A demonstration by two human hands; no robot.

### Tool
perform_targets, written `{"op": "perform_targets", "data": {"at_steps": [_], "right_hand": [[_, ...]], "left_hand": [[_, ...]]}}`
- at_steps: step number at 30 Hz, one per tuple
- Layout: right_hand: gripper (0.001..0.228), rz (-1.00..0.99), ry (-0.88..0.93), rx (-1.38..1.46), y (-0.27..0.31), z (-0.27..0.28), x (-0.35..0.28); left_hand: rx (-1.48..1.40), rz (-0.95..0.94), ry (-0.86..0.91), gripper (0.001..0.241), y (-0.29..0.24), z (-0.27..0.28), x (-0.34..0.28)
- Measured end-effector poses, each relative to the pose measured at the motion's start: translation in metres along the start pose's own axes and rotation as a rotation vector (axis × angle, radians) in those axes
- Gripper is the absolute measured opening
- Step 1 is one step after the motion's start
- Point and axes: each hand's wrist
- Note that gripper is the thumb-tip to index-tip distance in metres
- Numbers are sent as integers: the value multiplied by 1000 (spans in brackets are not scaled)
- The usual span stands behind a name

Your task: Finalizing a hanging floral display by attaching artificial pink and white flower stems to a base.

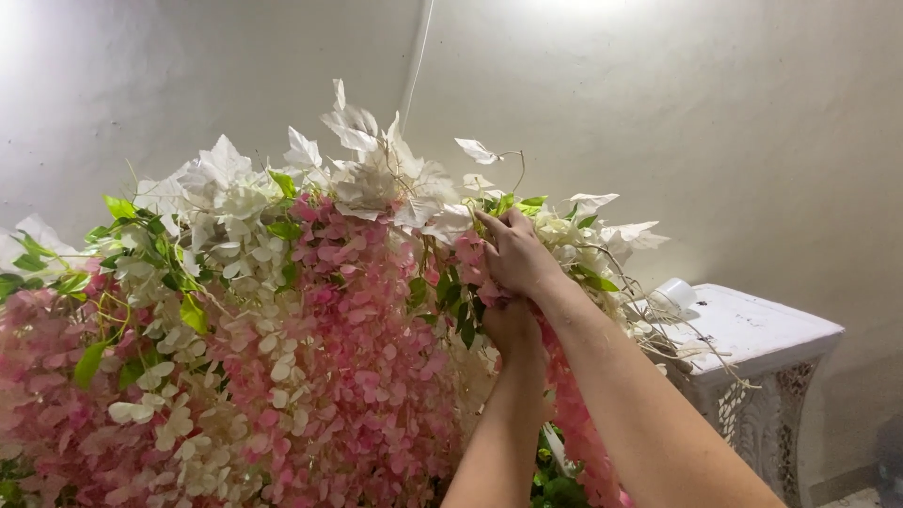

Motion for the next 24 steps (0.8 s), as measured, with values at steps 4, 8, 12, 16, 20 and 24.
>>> {"op": "perform_targets", "data": {"at_steps": [4,8,12,16,20,24], "right_hand": [[58,-6,33,11,10,1,-5],[61,-25,36,-68,18,1,-5],[64,-61,41,-190,6,-13,9],[63,-122,86,-219,25,1,4],[73,-141,137,-115,38,9,-15],[69,-68,81,-7,57,26,-46]], "left_hand": [[-31,-40,-23,25,6,1,5],[7,-38,37,20,26,6,22],[328,126,147,32,-61,11,-23],[275,-10,128,28,11,13,30],[253,9,135,28,57,15,58],[37,28,155,30,48,16,48]]}}
Point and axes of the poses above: each hand's wrist, its own x-axis towards the middle knuckle, its own z-axis out of the back of the hand, y = z × x, and after that the axes turned 2 degrees about -y, right-handed
